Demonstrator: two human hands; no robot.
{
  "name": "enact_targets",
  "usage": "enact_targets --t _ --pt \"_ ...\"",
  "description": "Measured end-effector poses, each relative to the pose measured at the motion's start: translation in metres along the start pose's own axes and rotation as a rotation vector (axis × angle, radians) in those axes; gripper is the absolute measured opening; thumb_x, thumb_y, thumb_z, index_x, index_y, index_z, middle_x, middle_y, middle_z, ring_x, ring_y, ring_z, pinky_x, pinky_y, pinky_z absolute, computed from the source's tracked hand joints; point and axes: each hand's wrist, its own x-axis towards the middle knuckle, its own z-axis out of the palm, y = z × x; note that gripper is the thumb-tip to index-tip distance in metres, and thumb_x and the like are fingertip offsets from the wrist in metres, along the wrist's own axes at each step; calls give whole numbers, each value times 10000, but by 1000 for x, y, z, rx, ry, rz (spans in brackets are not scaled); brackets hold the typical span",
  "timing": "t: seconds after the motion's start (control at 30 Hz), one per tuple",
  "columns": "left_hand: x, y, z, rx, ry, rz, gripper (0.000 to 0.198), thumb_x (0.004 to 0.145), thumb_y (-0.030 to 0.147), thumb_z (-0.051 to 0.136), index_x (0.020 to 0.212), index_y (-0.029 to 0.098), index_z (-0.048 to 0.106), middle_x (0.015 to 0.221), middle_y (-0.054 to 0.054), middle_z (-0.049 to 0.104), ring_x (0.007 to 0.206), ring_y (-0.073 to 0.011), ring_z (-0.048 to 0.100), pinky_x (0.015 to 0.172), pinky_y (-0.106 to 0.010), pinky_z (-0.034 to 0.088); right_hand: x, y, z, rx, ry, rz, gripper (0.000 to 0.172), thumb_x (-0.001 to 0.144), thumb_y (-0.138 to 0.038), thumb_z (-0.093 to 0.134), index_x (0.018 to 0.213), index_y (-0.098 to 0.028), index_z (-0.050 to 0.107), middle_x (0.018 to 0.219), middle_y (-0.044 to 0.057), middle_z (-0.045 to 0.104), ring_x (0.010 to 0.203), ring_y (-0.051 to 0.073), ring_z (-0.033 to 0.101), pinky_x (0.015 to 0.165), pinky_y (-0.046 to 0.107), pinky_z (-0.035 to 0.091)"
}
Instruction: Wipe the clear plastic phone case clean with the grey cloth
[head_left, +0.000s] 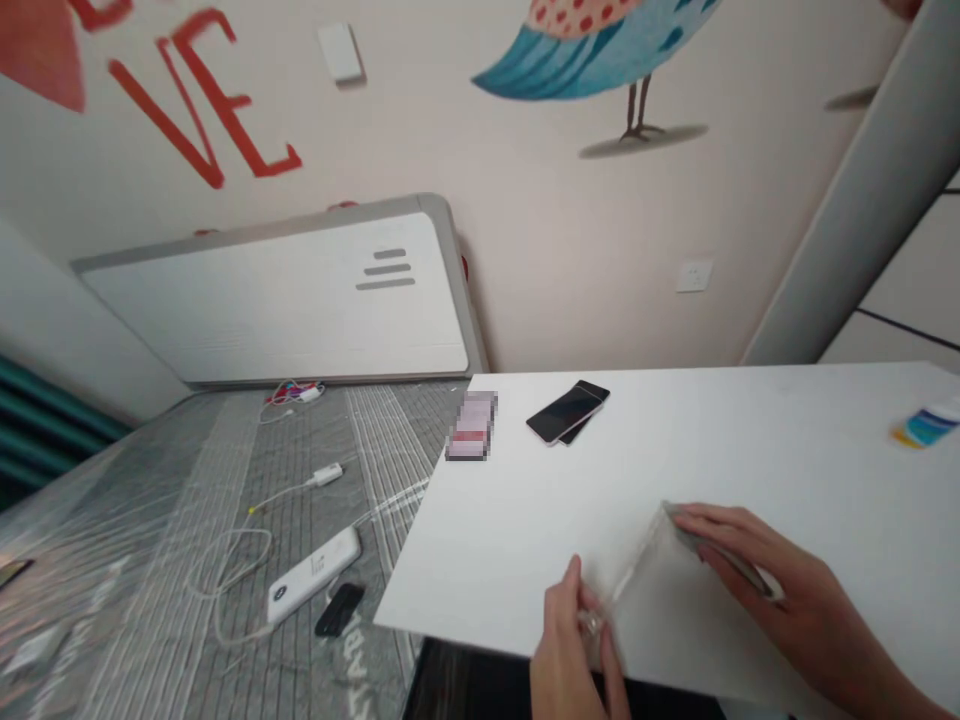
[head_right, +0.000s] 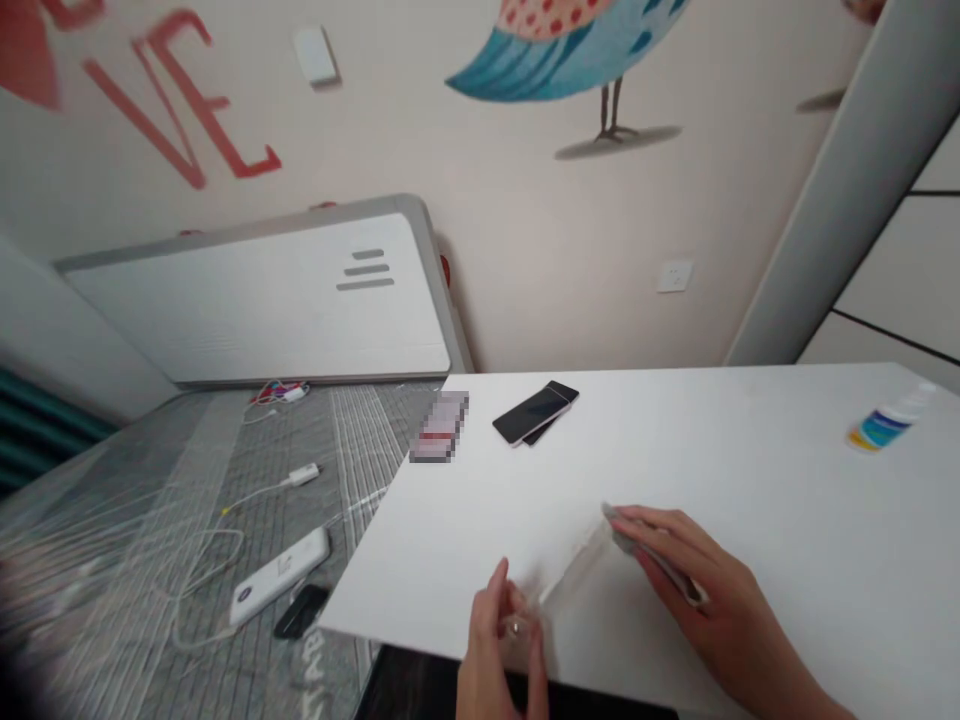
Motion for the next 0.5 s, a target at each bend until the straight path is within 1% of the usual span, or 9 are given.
enact_targets --t 0.03,0.1,0.17,0.2,0.23,0.3,0.37,0.43,0.5 --pt "6 4 -5 -7 -61 27 576 1030 79 499 1598 171 467 1223 -137 787 1024 -212 825 820 -263 698 4 -6 -1 16 19 48 337 1036 -286 653 1356 -365 722 1311 28 807 1161 238 801 989 347 683" --pt "17 8 -10 -19 -126 65 489 1035 94 516 1515 183 540 1261 -118 797 1104 -209 815 903 -268 685 9 -12 0 31 14 86 357 1033 -297 670 1385 -349 703 1308 32 807 1164 230 800 1004 337 674" --pt "24 7 -10 -38 -142 86 389 1033 94 538 1396 208 620 1195 -73 822 1067 -184 823 904 -243 677 12 -14 3 22 -24 79 383 1037 -275 663 1411 -352 690 1345 26 792 1211 223 781 1029 328 662" --pt "25 7 -10 -55 -142 84 369 1034 88 534 1362 222 639 1162 -50 831 1041 -169 826 907 -230 672 14 -14 5 9 -33 71 391 1041 -260 655 1418 -356 690 1368 24 780 1243 223 766 1055 336 652" --pt "25 6 -9 -73 -156 95 378 1032 74 520 1354 229 646 1161 -35 834 1046 -157 825 930 -222 663 15 -15 7 -3 -38 66 400 1045 -242 645 1426 -356 690 1388 25 768 1269 223 752 1078 346 641" --pt "25 7 -7 -91 -195 140 431 1024 35 489 1381 221 642 1256 -33 820 1147 -149 801 1028 -223 623 17 -22 10 -14 -41 62 418 1052 -199 620 1437 -345 689 1395 30 757 1277 207 741 1087 331 633" --pt "26 10 -7 -88 -199 196 443 1032 17 462 1414 170 626 1335 -68 794 1228 -152 769 1096 -220 577 18 -31 13 10 -75 4 448 1051 -137 580 1449 -316 683 1359 35 770 1232 175 747 1057 277 636" --pt "30 12 -9 -81 -170 238 387 1073 53 442 1409 120 622 1310 -105 802 1213 -152 775 1088 -197 568 18 -39 13 50 -179 -125 499 1038 -81 532 1477 -277 666 1347 38 783 1188 159 748 1028 237 637" --pt "34 13 -10 -68 -146 261 366 1103 86 407 1392 97 631 1267 -120 815 1178 -153 788 1068 -189 575 19 -42 10 39 -275 -243 556 1022 -55 507 1513 -275 644 1351 20 794 1160 164 747 1016 238 644"
